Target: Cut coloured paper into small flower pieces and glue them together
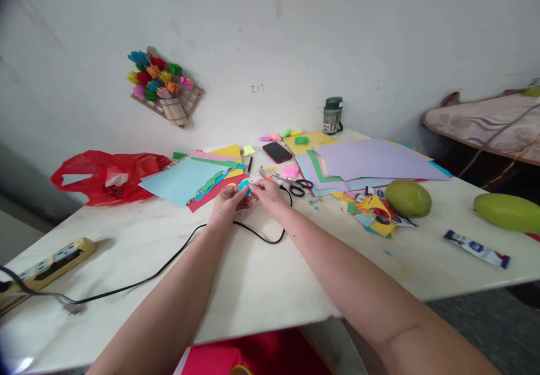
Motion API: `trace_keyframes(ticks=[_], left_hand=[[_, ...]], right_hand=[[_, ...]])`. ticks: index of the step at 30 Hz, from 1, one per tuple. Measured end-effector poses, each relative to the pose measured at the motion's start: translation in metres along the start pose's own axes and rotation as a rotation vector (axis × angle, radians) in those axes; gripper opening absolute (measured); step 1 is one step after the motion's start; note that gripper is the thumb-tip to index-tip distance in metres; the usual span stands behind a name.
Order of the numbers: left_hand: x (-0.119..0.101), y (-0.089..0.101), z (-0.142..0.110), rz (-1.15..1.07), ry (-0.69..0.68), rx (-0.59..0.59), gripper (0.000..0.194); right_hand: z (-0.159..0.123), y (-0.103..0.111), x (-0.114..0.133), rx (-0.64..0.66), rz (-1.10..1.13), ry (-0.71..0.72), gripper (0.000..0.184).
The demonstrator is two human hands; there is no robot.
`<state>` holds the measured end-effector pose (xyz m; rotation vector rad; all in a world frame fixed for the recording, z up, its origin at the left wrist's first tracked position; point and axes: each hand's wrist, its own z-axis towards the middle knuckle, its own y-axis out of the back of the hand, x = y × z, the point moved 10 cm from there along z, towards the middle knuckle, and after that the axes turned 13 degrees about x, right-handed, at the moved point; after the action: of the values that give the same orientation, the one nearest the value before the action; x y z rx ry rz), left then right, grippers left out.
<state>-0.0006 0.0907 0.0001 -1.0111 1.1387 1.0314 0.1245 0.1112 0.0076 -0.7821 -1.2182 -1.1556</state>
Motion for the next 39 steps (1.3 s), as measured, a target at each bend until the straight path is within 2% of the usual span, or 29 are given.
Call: trace_keyframes(ticks=[5,9,11,14,16,18,24,39], left_hand=[[0.004,0.000,0.002,-0.065,-0.004,0.035,0.043],[0.007,0.004,0.003,-0.081,0.007,0.001,0.044],[0.008,0.006,0.003,-0.088,0.013,-0.025,0.043],[0.007,0.009,0.002,-0.108,0.008,-0.055,0.040],[0.006,0.009,0.001,-0.124,-0.006,-0.066,0.039],[0.004,0.010,0.000,-0.138,-0.014,-0.069,0.038],[0.006,0.007,0.002,-0.214,-0.015,-0.040,0.036],[0.013,-0.001,0.006,-0.286,-0.018,0.027,0.036]], right_hand=[[0.001,0.003,0.002,-0.012,-0.073,0.018,0.031],[0.003,0.002,0.003,-0.009,-0.135,0.046,0.028],[0.002,0.005,0.010,-0.061,-0.219,0.115,0.022],[-0.006,0.007,0.031,-0.163,-0.404,0.309,0.018],[-0.011,0.002,0.042,-0.175,-0.502,0.429,0.017],[-0.013,-0.001,0.046,-0.173,-0.553,0.484,0.014],[-0.011,-0.003,0.043,-0.179,-0.573,0.488,0.010],[-0.010,-0.001,0.042,-0.167,-0.440,0.500,0.010]])
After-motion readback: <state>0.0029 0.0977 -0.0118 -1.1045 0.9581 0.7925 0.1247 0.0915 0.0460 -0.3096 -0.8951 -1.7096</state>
